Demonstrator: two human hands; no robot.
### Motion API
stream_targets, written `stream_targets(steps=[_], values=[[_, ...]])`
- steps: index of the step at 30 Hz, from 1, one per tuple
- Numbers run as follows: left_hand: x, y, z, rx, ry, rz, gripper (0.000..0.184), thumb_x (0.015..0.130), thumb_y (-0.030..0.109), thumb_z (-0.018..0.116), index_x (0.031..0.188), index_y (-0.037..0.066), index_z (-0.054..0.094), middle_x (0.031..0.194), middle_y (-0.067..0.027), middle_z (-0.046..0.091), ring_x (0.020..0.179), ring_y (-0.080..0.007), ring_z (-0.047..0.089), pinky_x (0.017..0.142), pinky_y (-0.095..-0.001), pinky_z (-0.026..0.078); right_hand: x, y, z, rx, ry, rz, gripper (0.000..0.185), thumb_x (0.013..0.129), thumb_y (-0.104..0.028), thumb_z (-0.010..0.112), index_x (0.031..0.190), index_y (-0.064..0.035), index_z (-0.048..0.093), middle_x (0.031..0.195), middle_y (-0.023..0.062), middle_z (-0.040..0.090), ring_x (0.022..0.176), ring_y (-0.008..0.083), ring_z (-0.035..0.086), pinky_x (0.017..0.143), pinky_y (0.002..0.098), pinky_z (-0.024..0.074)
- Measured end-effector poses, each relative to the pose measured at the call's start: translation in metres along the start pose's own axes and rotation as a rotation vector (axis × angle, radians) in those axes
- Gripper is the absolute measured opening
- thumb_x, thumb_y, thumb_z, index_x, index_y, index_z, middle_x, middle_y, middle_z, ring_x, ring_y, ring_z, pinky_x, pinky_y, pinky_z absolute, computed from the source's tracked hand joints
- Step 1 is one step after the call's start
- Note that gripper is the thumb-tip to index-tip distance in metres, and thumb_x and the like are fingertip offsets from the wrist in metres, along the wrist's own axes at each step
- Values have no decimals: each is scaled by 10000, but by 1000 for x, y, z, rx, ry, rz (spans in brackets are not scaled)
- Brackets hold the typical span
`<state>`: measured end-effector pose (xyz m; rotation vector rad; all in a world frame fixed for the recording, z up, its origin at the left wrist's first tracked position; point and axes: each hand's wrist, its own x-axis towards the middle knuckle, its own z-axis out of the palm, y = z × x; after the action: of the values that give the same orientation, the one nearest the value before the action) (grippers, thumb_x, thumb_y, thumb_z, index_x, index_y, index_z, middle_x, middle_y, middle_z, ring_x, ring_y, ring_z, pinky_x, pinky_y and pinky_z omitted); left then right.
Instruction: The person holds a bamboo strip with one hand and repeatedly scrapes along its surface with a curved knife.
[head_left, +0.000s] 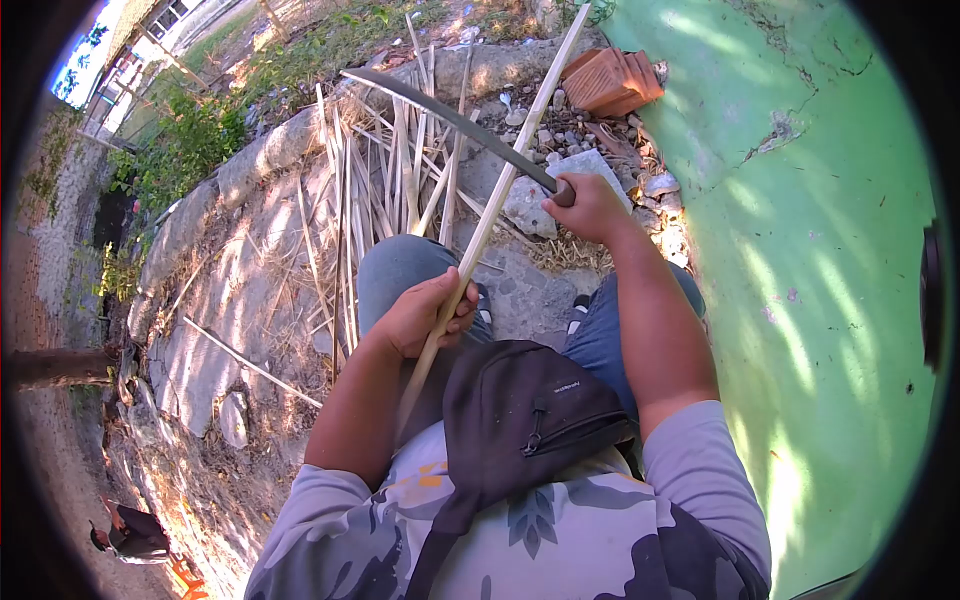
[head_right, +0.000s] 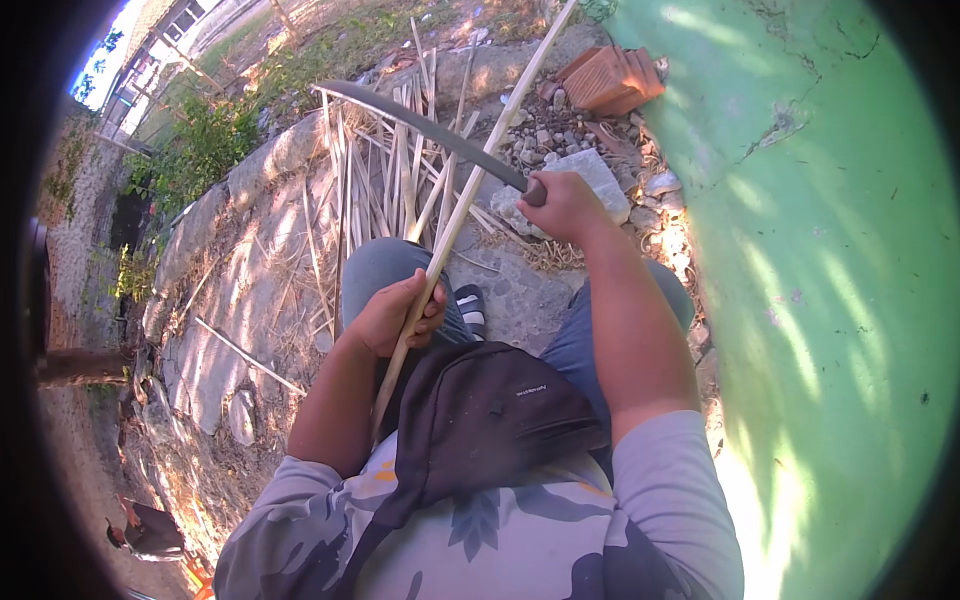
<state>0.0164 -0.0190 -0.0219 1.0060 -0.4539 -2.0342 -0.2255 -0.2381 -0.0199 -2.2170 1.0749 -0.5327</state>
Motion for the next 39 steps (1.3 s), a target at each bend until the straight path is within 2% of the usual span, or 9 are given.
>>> stream_targets(steps=[6, 9, 12, 17, 25, 28, 31, 34, 39], values=[[-6, 5, 13, 135, 76, 70, 344, 1090, 412, 414, 1134, 91, 529, 784, 12, 425, 568, -87, 385, 435, -230, 365, -5, -12, 10, -192, 16, -237, 210, 776, -313, 747, 857, -126, 694, 788, 147, 702, 787, 381, 691, 695, 490, 543], [-4, 3, 15, 107, 114, 60, 265, 1091, 351, 427, 1105, 101, 516, 763, 17, 418, 562, -78, 374, 449, -225, 353, -7, -18, 5, -256, -32, -213, 192, 777, -317, 731, 856, -146, 696, 791, 140, 704, 785, 373, 694, 697, 494, 546], [1, -1, 13, 55, 108, 55, 184, 1082, 289, 444, 1048, 115, 493, 726, 23, 404, 560, -68, 365, 463, -222, 332, -9, -17, 1, -266, -23, -190, 292, 775, -337, 789, 900, -89, 700, 774, 153, 688, 774, 385, 680, 686, 488, 524], [0, 0, 18, 125, 107, 44, 118, 1044, 217, 518, 980, 136, 460, 671, 36, 378, 540, -58, 345, 467, -224, 301, -11, -14, 4, -173, -7, -143, 286, 788, -339, 782, 887, -88, 688, 770, 163, 684, 776, 392, 676, 690, 495, 522], [-1, 0, 17, 302, 121, 27, 269, 975, 205, 677, 931, 137, 421, 679, 60, 397, 526, -43, 342, 464, -238, 278, -17, -42, 12, -256, -246, -247, 222, 786, -266, 746, 907, -88, 691, 822, 161, 714, 804, 374, 696, 722, 456, 546], [1, -3, 17, 397, 160, 91, 301, 962, 148, 690, 935, 158, 390, 678, 53, 379, 533, -46, 323, 460, -244, 254, -2, -9, 21, -62, -327, -42, 251, 798, -261, 771, 947, -70, 704, 852, 170, 716, 799, 346, 693, 719, 425, 533], [3, -6, 14, 498, 200, 103, 321, 921, 240, 747, 931, 125, 447, 766, 35, 457, 608, -55, 422, 490, -253, 340, 6, 14, 22, 268, -210, 219, 267, 802, -260, 788, 872, -38, 657, 755, 141, 657, 653, 302, 617, 631, 419, 483], [5, -7, 20, 588, 272, 100, 344, 897, 272, 770, 970, 100, 482, 813, 15, 477, 674, -69, 448, 542, -264, 377, 3, 15, 15, 184, -255, 187, 282, 803, -266, 784, 861, -25, 651, 773, 142, 669, 693, 301, 637, 662, 423, 490], [9, -12, 20, 799, 314, 119, 392, 868, 300, 783, 985, 44, 510, 837, -8, 490, 765, -112, 476, 644, -299, 426, -14, -19, 18, -69, -411, -103, 276, 792, -280, 778, 884, -40, 677, 780, 154, 679, 726, 322, 648, 699, 418, 501]])
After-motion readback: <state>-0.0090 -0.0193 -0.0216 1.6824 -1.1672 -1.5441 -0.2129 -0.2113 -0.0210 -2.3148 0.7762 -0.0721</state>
